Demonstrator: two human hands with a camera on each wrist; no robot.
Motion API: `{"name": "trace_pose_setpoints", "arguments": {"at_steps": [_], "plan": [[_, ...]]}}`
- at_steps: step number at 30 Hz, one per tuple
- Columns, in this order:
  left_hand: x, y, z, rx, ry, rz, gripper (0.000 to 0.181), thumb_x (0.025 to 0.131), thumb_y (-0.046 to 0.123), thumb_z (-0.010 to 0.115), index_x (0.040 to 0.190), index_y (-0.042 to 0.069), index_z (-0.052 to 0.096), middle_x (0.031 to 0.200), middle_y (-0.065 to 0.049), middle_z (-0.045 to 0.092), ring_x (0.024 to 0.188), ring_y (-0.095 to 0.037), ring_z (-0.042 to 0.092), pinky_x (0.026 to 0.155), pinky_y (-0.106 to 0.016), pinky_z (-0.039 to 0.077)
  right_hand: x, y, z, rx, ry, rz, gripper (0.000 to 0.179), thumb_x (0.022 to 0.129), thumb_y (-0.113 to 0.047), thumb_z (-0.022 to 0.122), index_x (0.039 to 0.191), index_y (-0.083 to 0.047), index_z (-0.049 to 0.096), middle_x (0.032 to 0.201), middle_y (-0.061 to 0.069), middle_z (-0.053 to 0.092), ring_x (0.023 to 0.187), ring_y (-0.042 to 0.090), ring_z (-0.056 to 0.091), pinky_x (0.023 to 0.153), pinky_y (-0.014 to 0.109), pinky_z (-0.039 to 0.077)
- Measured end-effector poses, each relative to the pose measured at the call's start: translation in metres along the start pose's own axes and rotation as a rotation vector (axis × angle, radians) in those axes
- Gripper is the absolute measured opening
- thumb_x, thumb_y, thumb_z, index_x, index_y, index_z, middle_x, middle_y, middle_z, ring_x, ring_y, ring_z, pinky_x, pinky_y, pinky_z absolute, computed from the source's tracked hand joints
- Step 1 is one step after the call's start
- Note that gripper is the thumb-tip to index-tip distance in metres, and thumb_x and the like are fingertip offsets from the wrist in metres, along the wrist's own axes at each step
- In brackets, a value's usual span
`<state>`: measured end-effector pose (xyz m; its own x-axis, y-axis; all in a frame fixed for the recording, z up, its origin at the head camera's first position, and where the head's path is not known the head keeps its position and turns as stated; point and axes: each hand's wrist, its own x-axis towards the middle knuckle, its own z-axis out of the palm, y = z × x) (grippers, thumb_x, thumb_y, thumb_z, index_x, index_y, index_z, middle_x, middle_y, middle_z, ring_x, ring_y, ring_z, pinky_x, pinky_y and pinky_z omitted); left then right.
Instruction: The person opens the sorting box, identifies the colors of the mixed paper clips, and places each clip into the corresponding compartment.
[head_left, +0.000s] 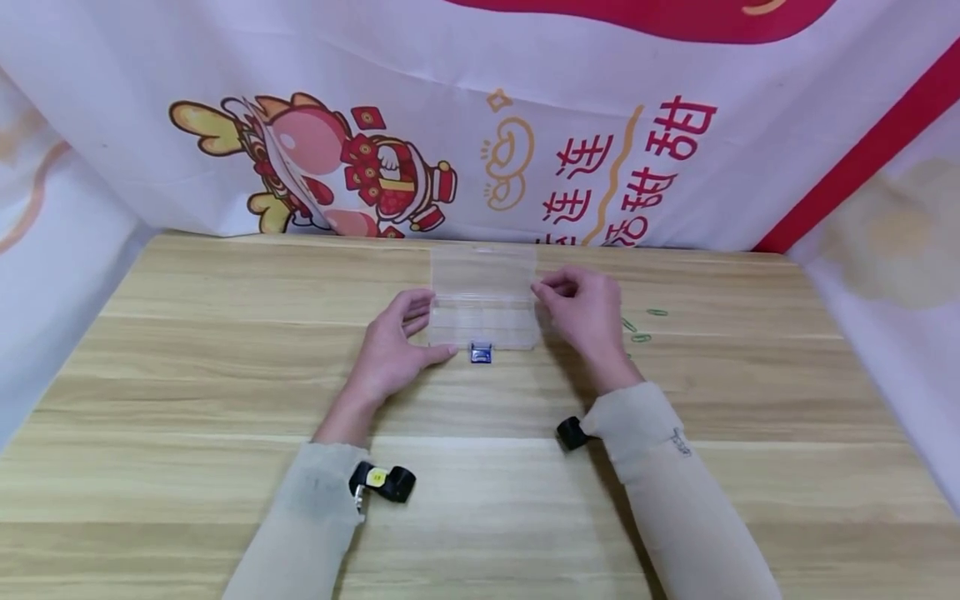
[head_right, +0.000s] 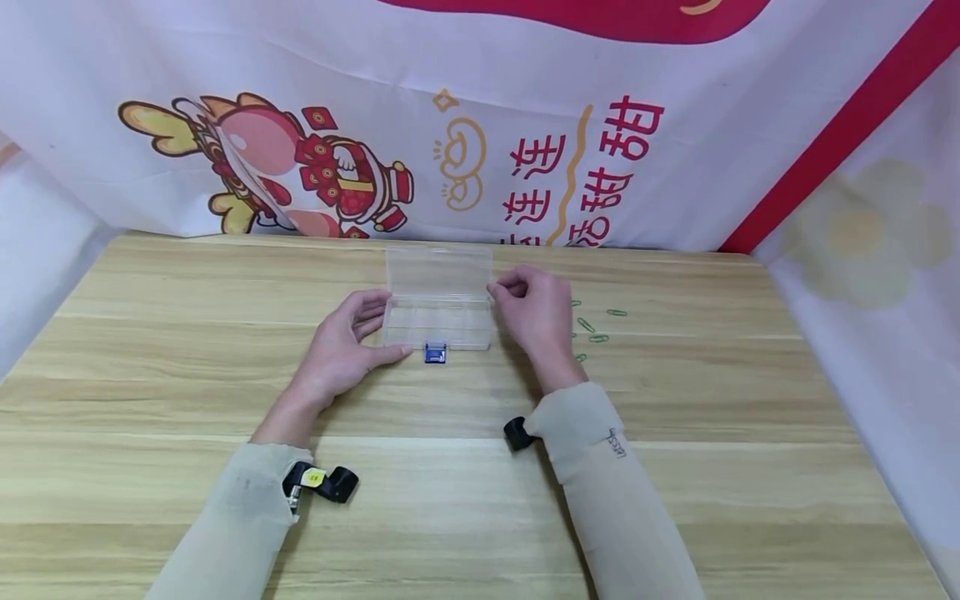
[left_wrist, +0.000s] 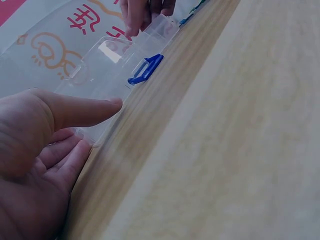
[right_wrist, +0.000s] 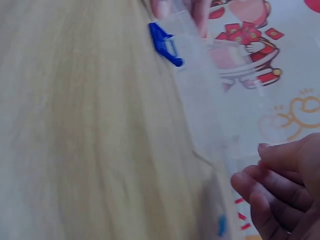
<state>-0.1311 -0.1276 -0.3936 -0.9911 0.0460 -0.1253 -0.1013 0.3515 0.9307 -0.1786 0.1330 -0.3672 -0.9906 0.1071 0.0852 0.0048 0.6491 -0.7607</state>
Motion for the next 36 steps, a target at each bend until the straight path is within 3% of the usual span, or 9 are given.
{"name": "trace_pose_setpoints", "arguments": {"at_steps": [5,12,18,27,36], "plan": [[0.002,-0.002,0.0,0.006,-0.002,-0.007,0.085,0.085,0.007,0.091,0.158,0.014,0.048,0.163,-0.013,0.052,0.15,-0.032,0.054,0.125,-0.041,0.049,-0.012,0.009,-0.024,0.027,-0.012,0.037,0.019,0.1,-0.027,0.078,0.111,-0.013,0.081,0.105,0.007,0.079,0.093,0.021,0.07,0.077,0.028,0.06],[0.002,-0.001,0.001,0.022,0.012,-0.008,0.086,0.084,0.006,0.092,0.158,0.014,0.049,0.16,-0.013,0.054,0.147,-0.034,0.057,0.124,-0.044,0.051,-0.037,0.033,-0.059,0.094,-0.05,0.155,0.024,0.1,-0.036,0.078,0.115,-0.016,0.079,0.111,0.005,0.077,0.096,0.022,0.07,0.071,0.026,0.063],[0.003,0.0,0.002,0.005,0.025,0.006,0.086,0.083,0.002,0.092,0.157,0.011,0.049,0.154,-0.014,0.056,0.143,-0.034,0.059,0.122,-0.043,0.052,-0.047,0.056,-0.072,0.124,-0.036,0.245,0.028,0.101,-0.039,0.077,0.119,-0.018,0.078,0.112,0.005,0.077,0.093,0.019,0.07,0.071,0.025,0.063],[0.0,-0.002,0.004,-0.001,0.016,0.0,0.084,0.084,0.003,0.091,0.157,0.012,0.049,0.151,-0.014,0.057,0.141,-0.033,0.059,0.122,-0.044,0.052,-0.05,0.08,-0.07,0.141,0.04,0.239,0.026,0.099,-0.034,0.08,0.118,-0.016,0.08,0.105,-0.001,0.075,0.088,0.012,0.067,0.069,0.019,0.061],[-0.001,-0.002,0.004,0.002,0.022,0.019,0.084,0.084,0.002,0.09,0.157,0.01,0.049,0.151,-0.015,0.058,0.141,-0.033,0.06,0.122,-0.044,0.052,-0.05,0.085,-0.064,-0.055,0.045,0.102,0.024,0.098,-0.031,0.081,0.112,-0.012,0.083,0.105,0.01,0.075,0.092,0.019,0.062,0.073,0.017,0.049]]}}
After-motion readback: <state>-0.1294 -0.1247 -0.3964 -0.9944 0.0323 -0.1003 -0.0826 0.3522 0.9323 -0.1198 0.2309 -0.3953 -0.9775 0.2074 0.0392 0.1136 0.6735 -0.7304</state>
